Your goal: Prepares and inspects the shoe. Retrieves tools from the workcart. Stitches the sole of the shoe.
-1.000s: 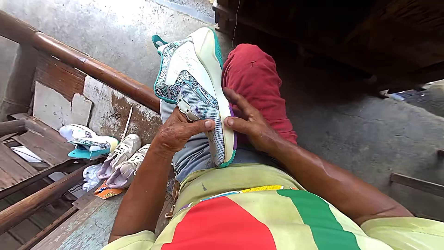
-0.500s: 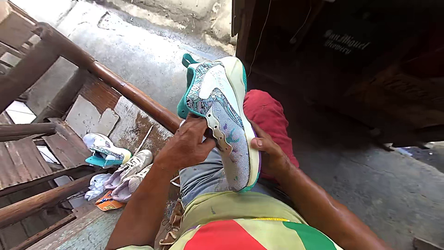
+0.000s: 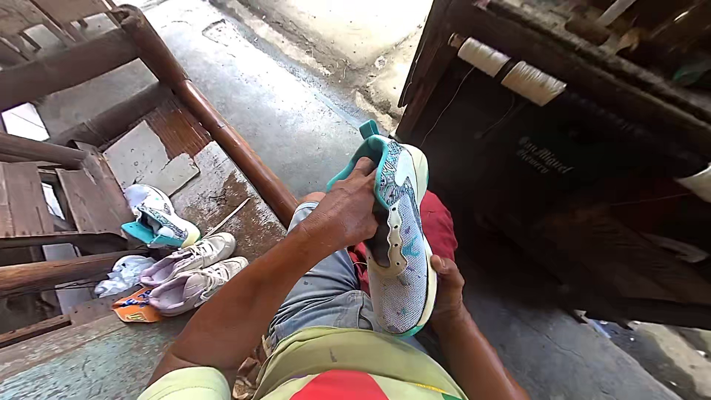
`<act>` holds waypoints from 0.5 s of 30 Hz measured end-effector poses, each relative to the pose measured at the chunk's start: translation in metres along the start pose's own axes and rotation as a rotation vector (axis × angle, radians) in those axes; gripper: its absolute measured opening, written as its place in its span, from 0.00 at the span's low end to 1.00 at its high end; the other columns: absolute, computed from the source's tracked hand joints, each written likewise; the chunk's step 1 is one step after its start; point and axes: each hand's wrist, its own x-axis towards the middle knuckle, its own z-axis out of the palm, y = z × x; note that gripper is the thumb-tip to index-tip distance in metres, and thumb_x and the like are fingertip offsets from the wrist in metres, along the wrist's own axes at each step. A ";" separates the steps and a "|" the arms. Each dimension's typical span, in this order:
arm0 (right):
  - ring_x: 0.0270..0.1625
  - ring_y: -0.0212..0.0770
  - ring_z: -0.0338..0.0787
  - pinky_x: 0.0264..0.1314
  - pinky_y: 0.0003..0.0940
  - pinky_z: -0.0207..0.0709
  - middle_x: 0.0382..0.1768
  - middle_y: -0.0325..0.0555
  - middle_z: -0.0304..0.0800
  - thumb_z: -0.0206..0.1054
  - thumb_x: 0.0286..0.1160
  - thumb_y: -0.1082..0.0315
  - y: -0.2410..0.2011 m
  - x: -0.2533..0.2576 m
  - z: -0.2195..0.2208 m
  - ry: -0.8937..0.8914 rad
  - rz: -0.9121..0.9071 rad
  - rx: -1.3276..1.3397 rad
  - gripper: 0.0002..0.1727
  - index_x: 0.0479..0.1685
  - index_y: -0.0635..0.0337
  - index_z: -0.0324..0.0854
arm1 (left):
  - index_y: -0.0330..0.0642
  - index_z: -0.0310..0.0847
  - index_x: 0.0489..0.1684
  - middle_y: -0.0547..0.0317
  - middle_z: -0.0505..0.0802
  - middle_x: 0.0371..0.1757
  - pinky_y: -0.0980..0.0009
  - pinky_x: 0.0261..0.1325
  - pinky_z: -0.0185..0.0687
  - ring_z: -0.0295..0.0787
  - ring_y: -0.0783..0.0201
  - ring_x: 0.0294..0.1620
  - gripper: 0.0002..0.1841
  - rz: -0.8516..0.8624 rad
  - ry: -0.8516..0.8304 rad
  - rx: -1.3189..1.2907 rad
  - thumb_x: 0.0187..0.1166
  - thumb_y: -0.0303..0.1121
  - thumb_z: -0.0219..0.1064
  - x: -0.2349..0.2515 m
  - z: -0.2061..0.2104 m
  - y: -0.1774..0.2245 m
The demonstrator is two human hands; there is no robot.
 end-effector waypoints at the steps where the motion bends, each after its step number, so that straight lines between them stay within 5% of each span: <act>1: 0.61 0.37 0.93 0.68 0.39 0.85 0.57 0.46 0.95 0.69 0.75 0.52 0.000 -0.001 -0.005 0.001 -0.006 0.013 0.28 0.71 0.58 0.81 | 0.45 0.83 0.65 0.48 0.81 0.67 0.52 0.55 0.88 0.86 0.53 0.60 0.28 -0.010 -0.021 -0.021 0.61 0.27 0.82 0.002 -0.001 0.001; 3: 0.56 0.37 0.95 0.63 0.41 0.88 0.51 0.45 0.97 0.66 0.76 0.49 -0.001 -0.003 -0.014 0.019 -0.033 0.024 0.22 0.57 0.54 0.91 | 0.44 0.87 0.55 0.53 0.85 0.55 0.56 0.48 0.89 0.88 0.57 0.49 0.17 0.049 0.005 -0.026 0.68 0.32 0.80 -0.006 -0.002 0.003; 6: 0.59 0.35 0.94 0.67 0.39 0.86 0.52 0.43 0.97 0.60 0.82 0.52 -0.004 0.000 -0.027 -0.014 -0.145 0.151 0.21 0.55 0.53 0.93 | 0.46 0.88 0.37 0.57 0.84 0.44 0.62 0.31 0.84 0.85 0.61 0.35 0.03 0.223 0.214 0.022 0.74 0.34 0.73 -0.041 -0.006 0.018; 10: 0.59 0.36 0.94 0.67 0.38 0.86 0.52 0.44 0.97 0.60 0.83 0.54 -0.008 0.002 -0.037 0.022 -0.230 0.270 0.20 0.55 0.56 0.92 | 0.42 0.86 0.26 0.53 0.87 0.31 0.62 0.23 0.78 0.85 0.56 0.26 0.08 0.389 0.340 0.104 0.77 0.29 0.65 -0.087 0.021 0.047; 12: 0.56 0.37 0.95 0.66 0.41 0.86 0.49 0.43 0.98 0.60 0.82 0.52 -0.006 0.000 -0.040 0.091 -0.261 0.270 0.20 0.52 0.54 0.93 | 0.45 0.84 0.25 0.58 0.84 0.29 0.65 0.29 0.73 0.81 0.59 0.29 0.10 0.465 0.329 0.131 0.77 0.28 0.62 -0.097 0.042 0.053; 15: 0.58 0.39 0.93 0.69 0.45 0.83 0.50 0.44 0.96 0.58 0.83 0.51 -0.004 0.001 -0.047 0.064 -0.281 0.305 0.21 0.55 0.55 0.91 | 0.49 0.84 0.28 0.60 0.85 0.37 0.63 0.52 0.75 0.82 0.59 0.43 0.11 0.545 0.195 0.048 0.82 0.36 0.63 -0.097 0.053 0.046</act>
